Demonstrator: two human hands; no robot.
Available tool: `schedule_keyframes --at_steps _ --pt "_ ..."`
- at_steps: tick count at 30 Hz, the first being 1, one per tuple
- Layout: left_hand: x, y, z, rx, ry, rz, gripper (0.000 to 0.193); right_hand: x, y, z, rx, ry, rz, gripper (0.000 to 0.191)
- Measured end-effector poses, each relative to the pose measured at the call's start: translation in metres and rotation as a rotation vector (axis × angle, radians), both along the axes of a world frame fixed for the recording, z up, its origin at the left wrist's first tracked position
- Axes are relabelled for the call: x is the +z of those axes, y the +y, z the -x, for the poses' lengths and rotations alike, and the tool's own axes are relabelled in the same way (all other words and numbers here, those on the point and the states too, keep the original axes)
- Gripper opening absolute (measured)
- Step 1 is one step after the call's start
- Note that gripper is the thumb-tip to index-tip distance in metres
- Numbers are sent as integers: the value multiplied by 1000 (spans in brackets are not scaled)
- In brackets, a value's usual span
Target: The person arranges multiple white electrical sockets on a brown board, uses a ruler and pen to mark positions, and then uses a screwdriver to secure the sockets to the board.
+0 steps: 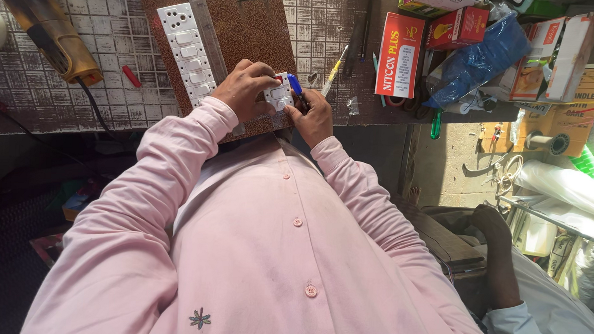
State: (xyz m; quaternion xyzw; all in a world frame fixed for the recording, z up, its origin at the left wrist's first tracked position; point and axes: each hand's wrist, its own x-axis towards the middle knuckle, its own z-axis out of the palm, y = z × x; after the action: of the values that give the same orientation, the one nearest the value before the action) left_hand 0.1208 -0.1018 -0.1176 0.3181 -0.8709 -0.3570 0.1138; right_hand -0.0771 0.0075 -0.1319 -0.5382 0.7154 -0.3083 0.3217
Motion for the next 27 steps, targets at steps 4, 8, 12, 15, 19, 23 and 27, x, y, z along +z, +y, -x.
schedule_keyframes --at_steps 4,8,12,15,19,23,27 --pt "-6 3 0 21 9 8 57 0 0 -1 -20 -43 6 38" --pt "-13 1 -2 26 7 -12 52 0 0 -1 -19 -43 -3 37" --pt "-17 2 -3 35 5 -25 51 -1 1 -1 -18 -43 -5 38" --pt "-18 3 -1 43 6 -31 50 0 1 -1 -2 -11 6 37" --pt "-15 1 -1 39 -1 -32 51 1 0 -1 -18 -27 -8 38" --pt "-10 2 -2 29 2 -46 55 0 1 -1 -23 -43 -13 38" --pt "-6 13 3 103 -21 11 54 -3 0 1 -22 -64 18 39"
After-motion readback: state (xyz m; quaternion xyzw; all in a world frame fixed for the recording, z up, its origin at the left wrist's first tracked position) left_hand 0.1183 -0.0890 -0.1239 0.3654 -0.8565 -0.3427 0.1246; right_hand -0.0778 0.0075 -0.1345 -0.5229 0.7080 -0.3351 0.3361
